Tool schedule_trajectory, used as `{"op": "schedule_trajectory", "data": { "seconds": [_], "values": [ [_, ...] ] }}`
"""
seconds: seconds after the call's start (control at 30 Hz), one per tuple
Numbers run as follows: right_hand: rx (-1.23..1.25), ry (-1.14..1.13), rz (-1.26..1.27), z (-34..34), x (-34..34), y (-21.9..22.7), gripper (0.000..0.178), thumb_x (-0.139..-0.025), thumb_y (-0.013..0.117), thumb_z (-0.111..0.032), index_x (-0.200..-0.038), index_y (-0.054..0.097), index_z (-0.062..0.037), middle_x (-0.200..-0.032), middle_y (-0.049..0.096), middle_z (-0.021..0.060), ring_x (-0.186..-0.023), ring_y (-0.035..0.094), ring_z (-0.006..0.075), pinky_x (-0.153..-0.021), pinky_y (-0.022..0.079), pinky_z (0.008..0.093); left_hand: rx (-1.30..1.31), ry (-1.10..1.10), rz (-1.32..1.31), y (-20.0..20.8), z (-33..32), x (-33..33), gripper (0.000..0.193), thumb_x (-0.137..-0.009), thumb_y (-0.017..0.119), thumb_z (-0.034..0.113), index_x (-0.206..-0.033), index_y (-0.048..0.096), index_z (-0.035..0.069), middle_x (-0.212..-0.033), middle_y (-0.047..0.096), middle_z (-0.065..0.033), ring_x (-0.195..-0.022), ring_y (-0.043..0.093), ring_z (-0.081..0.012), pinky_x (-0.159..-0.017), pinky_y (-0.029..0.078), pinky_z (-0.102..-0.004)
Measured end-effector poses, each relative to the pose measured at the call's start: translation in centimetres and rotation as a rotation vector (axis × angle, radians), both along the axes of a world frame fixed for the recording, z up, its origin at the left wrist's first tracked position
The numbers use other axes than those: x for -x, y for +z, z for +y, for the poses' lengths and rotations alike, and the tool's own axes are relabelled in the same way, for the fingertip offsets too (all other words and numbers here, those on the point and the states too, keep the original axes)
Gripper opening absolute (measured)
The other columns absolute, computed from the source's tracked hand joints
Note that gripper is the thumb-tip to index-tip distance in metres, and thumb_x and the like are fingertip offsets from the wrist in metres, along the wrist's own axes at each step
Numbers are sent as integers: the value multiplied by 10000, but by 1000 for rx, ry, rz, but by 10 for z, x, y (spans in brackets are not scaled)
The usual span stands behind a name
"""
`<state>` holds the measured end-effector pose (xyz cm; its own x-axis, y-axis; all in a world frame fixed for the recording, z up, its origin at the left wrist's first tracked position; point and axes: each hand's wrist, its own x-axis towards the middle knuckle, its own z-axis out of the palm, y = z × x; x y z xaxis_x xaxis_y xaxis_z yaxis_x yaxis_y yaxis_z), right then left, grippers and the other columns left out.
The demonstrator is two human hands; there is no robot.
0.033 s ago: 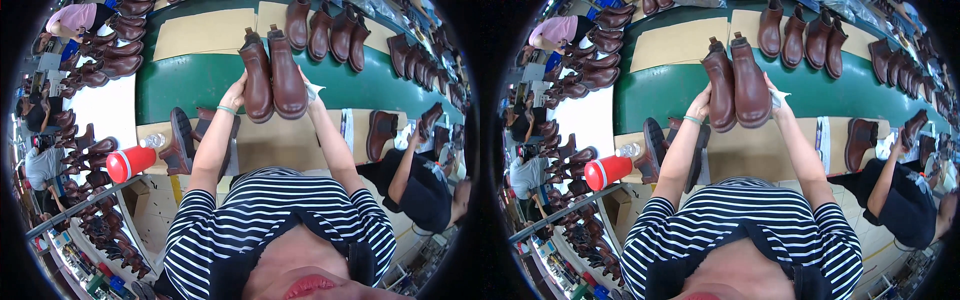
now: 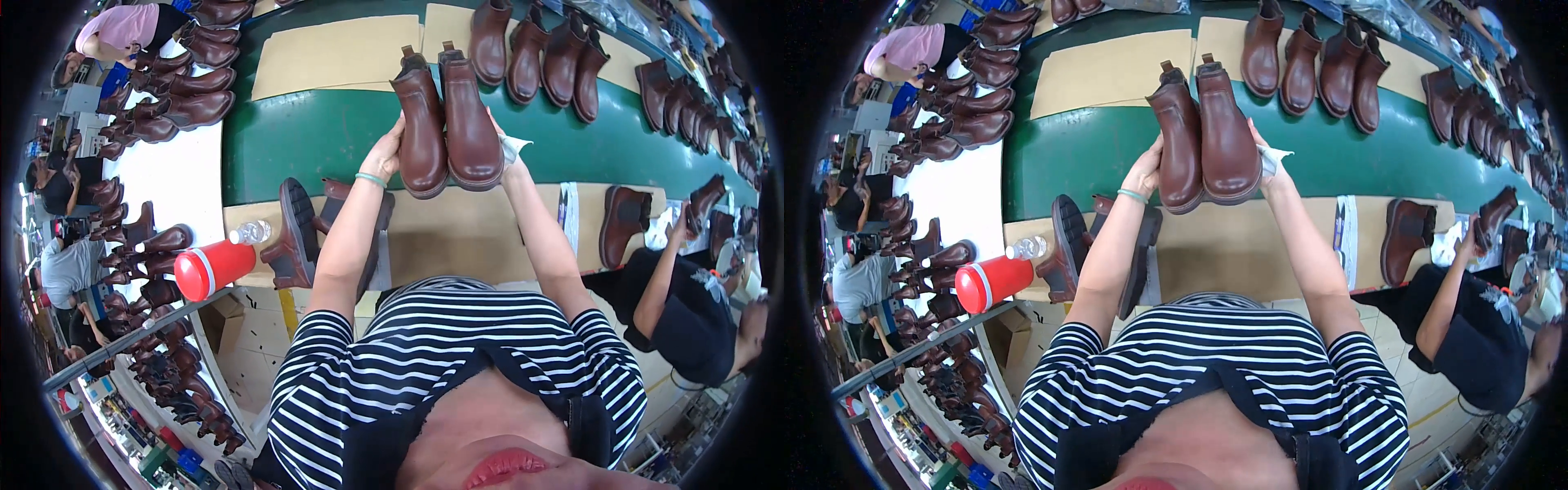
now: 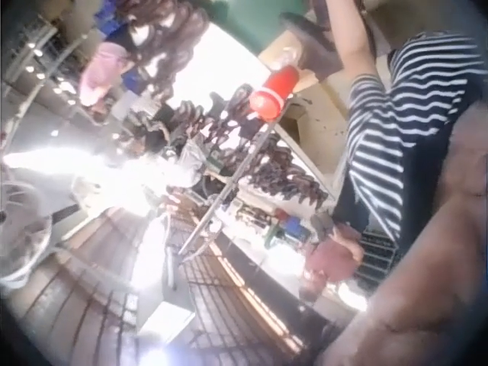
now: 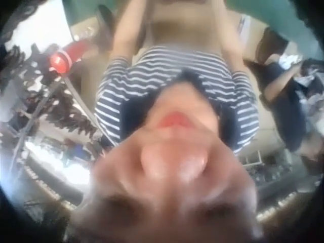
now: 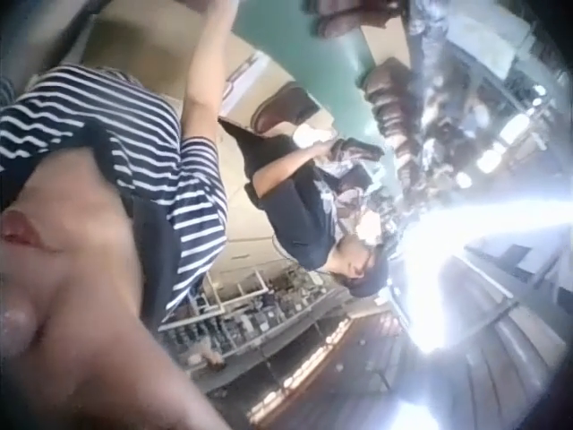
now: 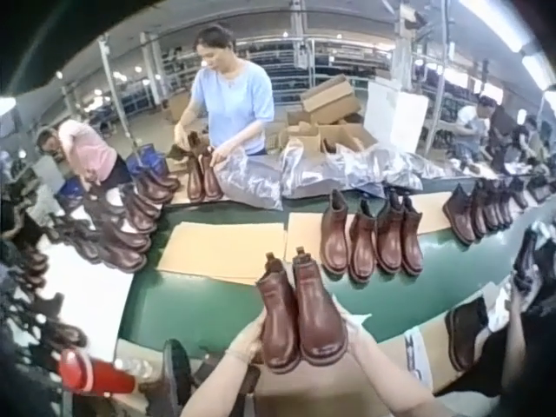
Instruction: The recorder is inspecting and cleaning brown leather boots at a quality control station.
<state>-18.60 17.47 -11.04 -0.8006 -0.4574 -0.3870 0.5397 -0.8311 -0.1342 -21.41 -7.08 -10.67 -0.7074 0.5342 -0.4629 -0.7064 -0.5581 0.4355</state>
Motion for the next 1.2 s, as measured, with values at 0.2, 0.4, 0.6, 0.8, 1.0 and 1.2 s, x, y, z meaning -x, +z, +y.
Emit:
{"op": "schedule_trajectory", "data": {
  "seconds": [0.2,0.4,0.6,0.8,1.0,1.2],
  "values": [
    [10,83,3,-22,60,5,504,-888,571,-455,-1182,564,-45,-1107,644,119,-962,640,244,-870,523,403,144,46,-32,-13,-15,59,420,-928,521,420,-1150,585,69,-1090,650,-79,-942,636,-169,-827,537,-349],
    [-386,62,3,-12,142,-5,549,-860,596,-492,-1167,581,-36,-1106,652,118,-964,639,239,-880,508,380,265,51,78,-16,-12,138,452,-903,564,437,-1104,606,33,-1058,664,-85,-917,645,-185,-821,534,-363],
    [-1416,-216,259,9,231,-3,432,-842,680,-261,-1158,613,25,-957,675,116,-778,605,149,-706,469,293,1034,228,364,-53,-20,242,643,-953,429,481,-1395,342,22,-1387,427,-191,-1299,391,-313,-1081,302,-419],
    [-1546,241,299,-31,201,-23,704,-769,570,-58,-1429,326,-52,-1128,611,144,-891,606,205,-737,471,301,1058,118,745,-112,-28,229,722,-950,280,563,-1492,54,144,-1539,94,-168,-1417,57,-360,-1148,53,-405],
    [-1515,181,478,-12,156,-29,698,-768,555,-38,-1428,330,-64,-1499,276,125,-1342,339,215,-1031,306,253,970,-9,692,-88,8,171,804,-936,384,560,-1491,-44,166,-1535,162,-147,-1415,104,-351,-1137,121,-372],
    [-1397,279,370,-19,84,-22,412,-772,590,-62,-1180,600,-4,-1078,641,104,-886,584,154,-799,457,276,814,-2,535,-49,20,148,1088,-796,672,484,-1478,-86,104,-1496,178,-236,-1390,214,-290,-1106,237,-355]
  ]
}}
